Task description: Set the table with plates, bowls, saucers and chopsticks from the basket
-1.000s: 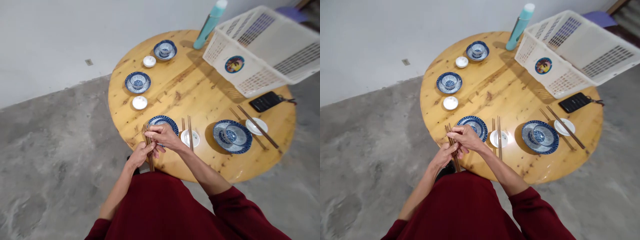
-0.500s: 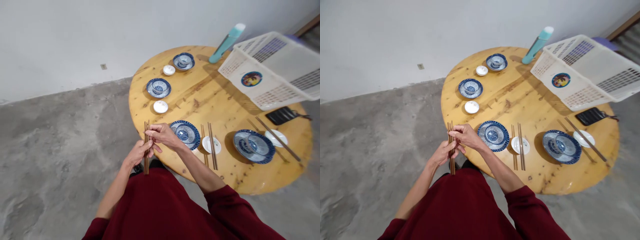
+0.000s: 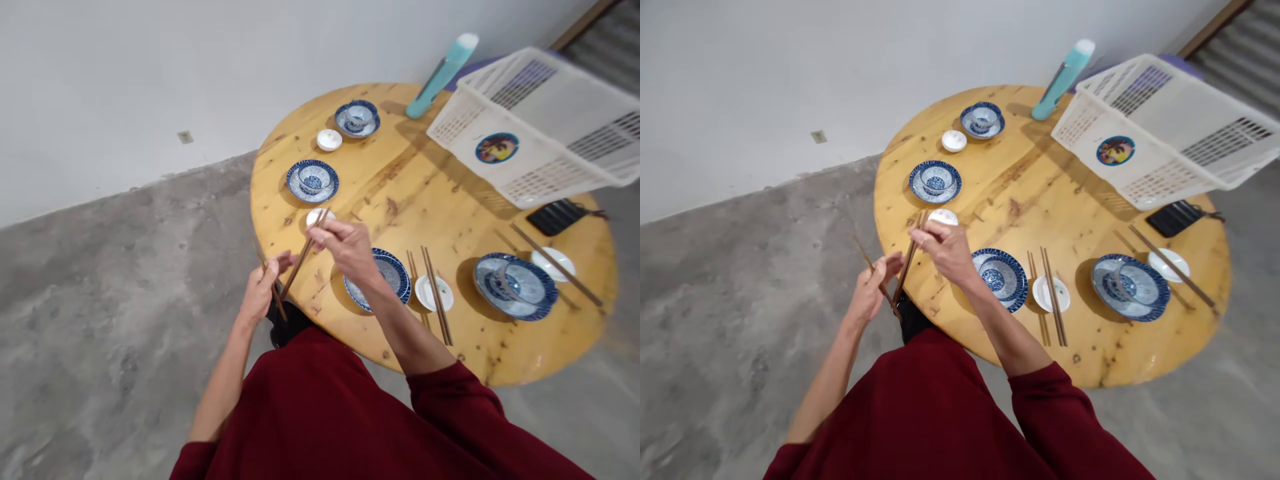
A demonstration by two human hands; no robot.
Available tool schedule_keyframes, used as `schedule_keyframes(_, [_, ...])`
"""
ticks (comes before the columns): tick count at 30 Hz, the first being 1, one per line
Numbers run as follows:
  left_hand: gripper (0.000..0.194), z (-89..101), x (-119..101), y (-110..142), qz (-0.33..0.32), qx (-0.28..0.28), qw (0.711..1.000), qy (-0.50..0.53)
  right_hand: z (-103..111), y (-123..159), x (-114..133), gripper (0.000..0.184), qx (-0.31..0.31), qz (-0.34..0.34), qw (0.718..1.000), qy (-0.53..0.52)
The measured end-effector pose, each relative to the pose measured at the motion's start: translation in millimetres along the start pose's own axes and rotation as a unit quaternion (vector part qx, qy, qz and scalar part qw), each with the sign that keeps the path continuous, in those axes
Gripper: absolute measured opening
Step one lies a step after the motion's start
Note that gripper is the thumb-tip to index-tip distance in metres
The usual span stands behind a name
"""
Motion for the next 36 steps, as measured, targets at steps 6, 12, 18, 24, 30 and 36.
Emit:
schedule_keyframes(6, [0.052, 62.7, -29.2, -75.5, -0.054, -0.042, 0.995, -0.074, 17.7, -39.6, -16.4, 0.024, -0.173, 0.013, 0.975, 0.142])
schedule_keyframes(12, [0.053, 93.6, -37.9, -138.8, 0.011, 0.001, 0.993, -0.115, -0.1, -58.1, -45.5, 0.023, -0.169, -0.002, 0.958, 0.230])
schedule_keyframes(18, [0.049, 98.2, -22.3, -159.9, 0.086, 0.039, 0.991, -0.090, -8.4, -66.1, -51.2, 0.018, -0.164, 0.009, 0.954, 0.251])
schedule_keyframes(24, [0.051, 90.3, -20.5, -167.7, 0.169, 0.130, 0.964, -0.158, 2.8, -80.4, -48.8, 0.022, -0.176, -0.039, 0.967, 0.180])
schedule_keyframes(30, [0.054, 88.7, -14.4, -181.8, 0.236, 0.228, 0.908, -0.260, 31.2, -96.6, -80.0, 0.040, -0.256, -0.173, 0.951, -0.010])
schedule_keyframes(36, [0.056, 98.3, -0.4, -176.6, 0.316, 0.255, 0.895, -0.185, 50.2, -105.3, -128.4, 0.042, -0.325, -0.226, 0.901, -0.178])
Point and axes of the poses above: each hand's wrist, its own y-axis away from the middle knuckle, its own z-axis out of the back of the hand, x = y × z, the point moved 1 cm from there along -y, towards the middle knuckle, and after that the axes turned 13 degrees about x, right-handed, at the moved point
